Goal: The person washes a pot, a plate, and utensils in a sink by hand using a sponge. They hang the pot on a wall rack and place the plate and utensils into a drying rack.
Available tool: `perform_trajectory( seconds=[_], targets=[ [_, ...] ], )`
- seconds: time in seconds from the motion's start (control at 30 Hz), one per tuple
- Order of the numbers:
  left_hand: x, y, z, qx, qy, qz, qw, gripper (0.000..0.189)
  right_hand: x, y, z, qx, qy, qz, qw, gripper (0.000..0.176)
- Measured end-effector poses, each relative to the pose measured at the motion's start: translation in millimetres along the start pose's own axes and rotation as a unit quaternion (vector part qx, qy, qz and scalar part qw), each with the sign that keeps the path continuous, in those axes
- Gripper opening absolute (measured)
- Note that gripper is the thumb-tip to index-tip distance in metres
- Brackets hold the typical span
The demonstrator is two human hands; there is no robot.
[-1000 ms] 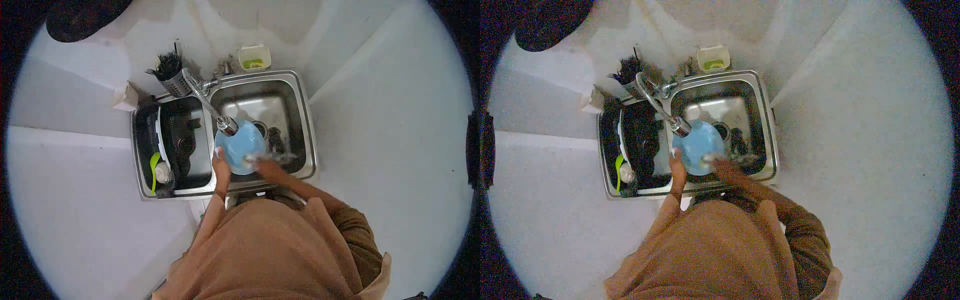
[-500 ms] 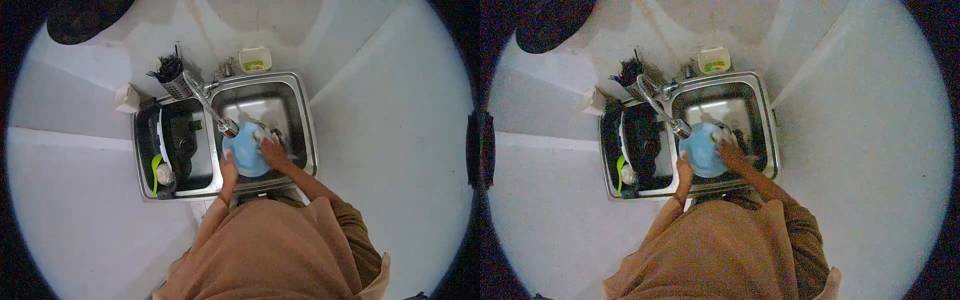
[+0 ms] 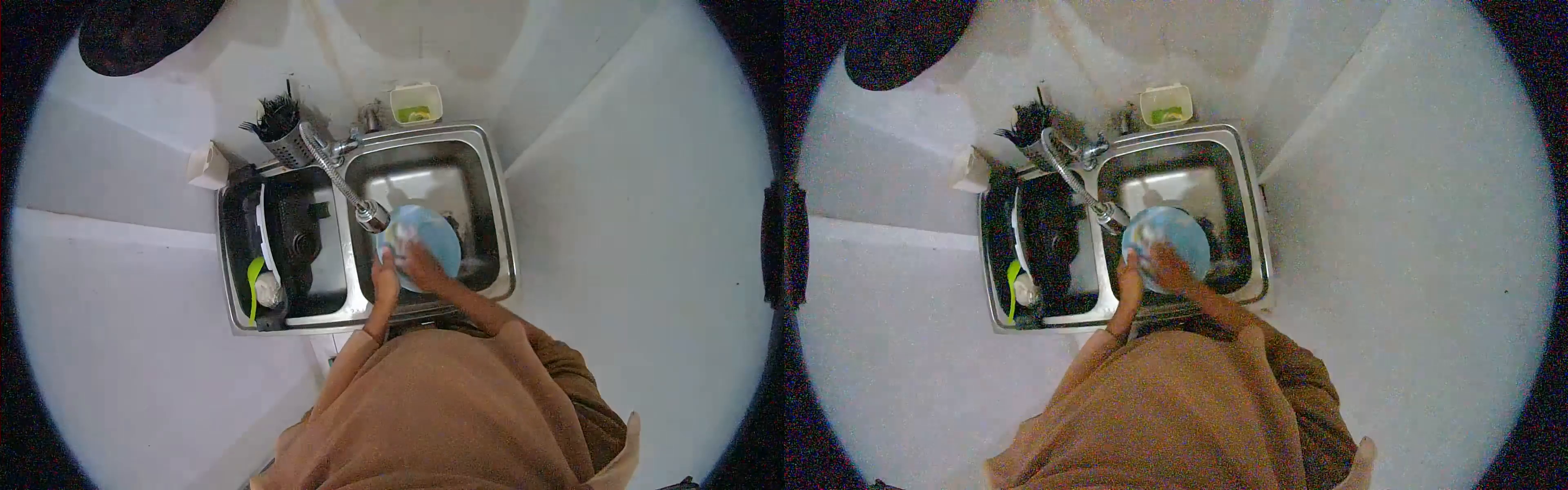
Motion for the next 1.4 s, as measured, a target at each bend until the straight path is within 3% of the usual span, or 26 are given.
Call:
perform_trajectory(
  seconds=[0.07,0.13,0.17,0.2,0.23,0.27,0.4,0.47,0.5,0.53,0.57,0.6,0.63,0.67,0.7,0.73,0.8,0.83,0.9,0.93,0.97,1.0,1.1,1.3,1.37,1.4],
  targets=[
    [-13.6,-11.6,-11.5,0.024,-0.022,-0.005,0.999,0.059,29.0,-9.6,-47.5,-0.129,-0.193,0.000,0.973,0.044],
    [-16.2,-22.6,-17.2,0.047,-0.056,-0.005,0.997,0.060,29.3,16.0,-24.1,-0.042,-0.143,-0.063,0.987,0.040],
    [-17.4,-24.8,-26.7,0.046,-0.129,-0.008,0.991,0.061,28.2,37.1,-5.2,0.042,-0.087,-0.122,0.988,0.036],
    [-16.1,-27.6,-35.6,0.044,-0.200,-0.014,0.979,0.061,25.3,34.6,-4.1,0.042,-0.090,-0.123,0.987,0.036],
    [-30.6,-15.3,-98.3,0.150,-0.239,-0.059,0.958,0.063,25.1,24.5,-19.8,0.110,-0.165,-0.102,0.975,0.032],
    [-27.3,-14.1,-94.5,0.151,-0.240,-0.058,0.957,0.063,28.6,16.1,-35.8,0.177,-0.237,-0.080,0.952,0.028],
    [-5.8,15.3,-26.2,0.314,-0.236,-0.149,0.907,0.069,27.8,-18.0,-56.1,0.174,-0.264,-0.066,0.946,0.024],
    [-3.7,26.4,-24.9,0.363,-0.260,-0.184,0.876,0.071,15.5,-31.7,-43.4,0.136,-0.152,-0.131,0.970,0.025],
    [-8.2,31.8,-37.0,0.375,-0.260,-0.197,0.867,0.073,12.5,-40.4,-41.9,0.136,-0.152,-0.131,0.970,0.025],
    [-11.0,38.6,-45.4,0.388,-0.260,-0.211,0.859,0.075,6.3,-59.0,-16.0,-0.013,-0.061,-0.111,0.992,0.029],
    [-13.3,38.5,-55.3,0.333,-0.239,-0.209,0.888,0.069,6.8,-68.8,13.0,-0.162,0.032,-0.088,0.982,0.033],
    [-11.0,39.5,-57.2,0.335,-0.239,-0.209,0.887,0.069,8.5,-66.1,24.9,-0.160,0.032,-0.089,0.983,0.033],
    [-9.4,46.7,-47.2,0.365,-0.207,-0.245,0.874,0.063,12.8,-55.0,45.5,-0.418,0.055,-0.074,0.904,0.037],
    [-9.4,53.8,-35.6,0.392,-0.173,-0.282,0.858,0.057,18.2,-40.7,62.1,-0.646,0.073,-0.052,0.758,0.042],
    [-4.6,48.8,-31.4,0.464,-0.197,-0.259,0.824,0.045,35.1,-89.4,31.1,-0.544,-0.137,0.030,0.827,0.040],
    [-3.3,43.5,-32.8,0.465,-0.202,-0.260,0.822,0.045,35.6,-87.9,34.4,-0.545,-0.132,0.030,0.828,0.040],
    [-8.8,30.6,-33.4,0.416,-0.193,-0.250,0.853,0.038,32.7,-30.0,70.6,-0.731,0.121,-0.055,0.669,0.042],
    [-8.9,26.0,-18.9,0.406,-0.179,-0.225,0.867,0.034,29.7,-22.0,79.3,-0.732,0.122,-0.054,0.668,0.042],
    [-10.2,31.1,-24.3,0.381,-0.195,-0.232,0.873,0.034,21.1,-32.0,119.4,-0.483,0.105,0.061,0.867,0.046],
    [-8.1,33.1,-28.9,0.356,-0.211,-0.238,0.879,0.035,12.3,-3.9,143.7,-0.486,0.105,0.060,0.866,0.046],
    [-6.6,33.3,-29.8,0.355,-0.223,-0.198,0.886,0.034,8.4,21.8,186.8,-0.435,0.169,0.116,0.877,0.046],
    [-6.3,34.4,-22.8,0.353,-0.223,-0.198,0.887,0.034,14.3,18.9,200.0,-0.381,0.232,0.172,0.879,0.047],
    [-7.1,28.7,-2.6,0.358,-0.193,-0.191,0.893,0.031,16.5,26.3,207.4,-0.284,0.321,0.180,0.885,0.046],
    [-11.3,-2.9,37.3,0.244,-0.128,-0.198,0.941,0.024,25.4,-46.7,172.2,-0.231,0.201,0.341,0.889,0.040],
    [-13.6,7.3,40.6,0.148,-0.107,-0.204,0.962,0.024,2.4,-25.3,144.3,-0.297,0.216,0.193,0.910,0.030],
    [-15.8,10.8,45.9,0.052,-0.080,-0.209,0.973,0.024,-0.9,-40.5,102.0,-0.253,0.119,0.235,0.931,0.028]
  ],
)
Point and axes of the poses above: each hand's wrist, its own x-axis away from the middle knuckle, its own y-axis out of the palm, z = x × y, the point moved 10 cm from there along -x, towards the middle knuckle, and after that the axes turned 10 degrees about -z, right-handed, at the moved point
